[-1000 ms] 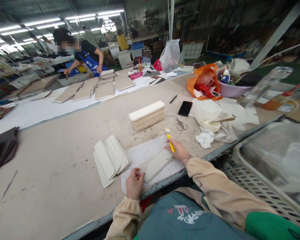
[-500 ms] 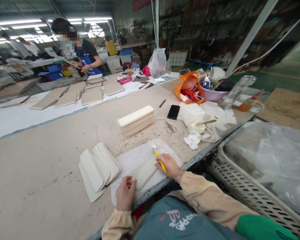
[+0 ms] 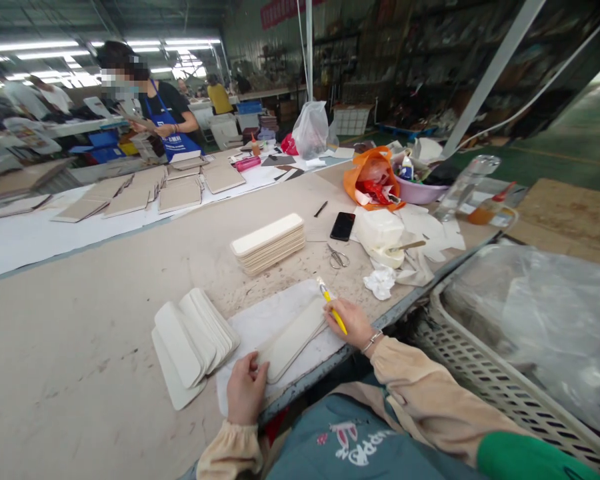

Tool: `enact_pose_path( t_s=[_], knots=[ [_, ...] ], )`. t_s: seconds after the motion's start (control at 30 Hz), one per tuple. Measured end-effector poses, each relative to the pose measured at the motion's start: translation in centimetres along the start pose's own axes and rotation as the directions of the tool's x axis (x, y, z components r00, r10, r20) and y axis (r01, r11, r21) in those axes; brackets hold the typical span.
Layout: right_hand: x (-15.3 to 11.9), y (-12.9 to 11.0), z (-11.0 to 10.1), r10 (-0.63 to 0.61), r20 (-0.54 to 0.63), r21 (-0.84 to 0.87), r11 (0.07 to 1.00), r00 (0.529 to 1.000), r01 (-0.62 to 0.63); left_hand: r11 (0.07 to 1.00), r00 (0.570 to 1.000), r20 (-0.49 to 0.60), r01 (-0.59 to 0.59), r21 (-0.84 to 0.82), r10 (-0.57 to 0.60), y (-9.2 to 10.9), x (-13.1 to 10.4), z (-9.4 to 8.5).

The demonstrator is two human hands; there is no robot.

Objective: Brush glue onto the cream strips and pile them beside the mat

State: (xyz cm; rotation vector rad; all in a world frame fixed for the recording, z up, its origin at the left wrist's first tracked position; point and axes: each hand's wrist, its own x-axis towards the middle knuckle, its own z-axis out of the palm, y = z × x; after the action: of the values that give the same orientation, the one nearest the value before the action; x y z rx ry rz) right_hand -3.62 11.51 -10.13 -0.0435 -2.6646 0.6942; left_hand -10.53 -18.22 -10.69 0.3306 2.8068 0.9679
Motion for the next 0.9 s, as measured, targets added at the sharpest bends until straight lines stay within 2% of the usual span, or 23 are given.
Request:
enact_pose_path(
  t_s=[0.1, 0.2, 0.33, 0.47, 0.57, 0.67, 0.8, 0.9],
  knots=[
    [0.2, -0.4, 0.9, -0.024, 0.009, -0.019, 1.000, 1.000, 0.024, 1.000, 1.000, 0.005, -0.011, 0.014, 0.010, -0.2, 0.1, 0.1],
    [0.6, 0.1, 0.8, 0.046, -0.066, -0.077, 0.996, 0.997, -0.051, 0.999, 0.999, -0.005, -0.035, 0.026, 0.035, -0.3, 0.2, 0.1],
    [0.3, 2.8, -2.4, 0.105, -0.190, -0.220, 0.964, 0.976, -0.147, 0.997, 0.997, -0.021, -0.074, 0.020, 0.074, -0.3, 0.1, 0.0],
    [-1.5, 5.5, -6.4, 0.114, -0.274, -0.367, 0.905, 0.955, -0.213, 0.997, 0.997, -0.007, -0.076, 0.004, 0.076, -0.2, 0.2, -0.1],
    [-2.9, 5.6, -7.3, 0.101, -0.315, -0.364, 0.905, 0.944, -0.218, 0.998, 0.998, 0.003, -0.069, 0.010, 0.069, -0.4, 0.3, 0.0],
    [-3.2, 3.3, -5.6, 0.058, -0.276, -0.229, 0.966, 0.959, -0.124, 0.997, 0.997, 0.006, -0.080, 0.012, 0.080, -0.5, 0.4, 0.0],
    [-2.1, -2.0, -1.2, -0.112, -0.066, 0.026, 0.993, 0.992, 0.114, 0.996, 0.996, 0.026, -0.089, 0.015, 0.089, -0.4, 0.5, -0.1],
    [-1.0, -5.3, 1.7, -0.276, 0.086, 0.158, 0.953, 0.957, 0.260, 0.996, 0.996, 0.038, -0.085, 0.026, 0.084, -0.2, 0.6, -0.2]
  ],
)
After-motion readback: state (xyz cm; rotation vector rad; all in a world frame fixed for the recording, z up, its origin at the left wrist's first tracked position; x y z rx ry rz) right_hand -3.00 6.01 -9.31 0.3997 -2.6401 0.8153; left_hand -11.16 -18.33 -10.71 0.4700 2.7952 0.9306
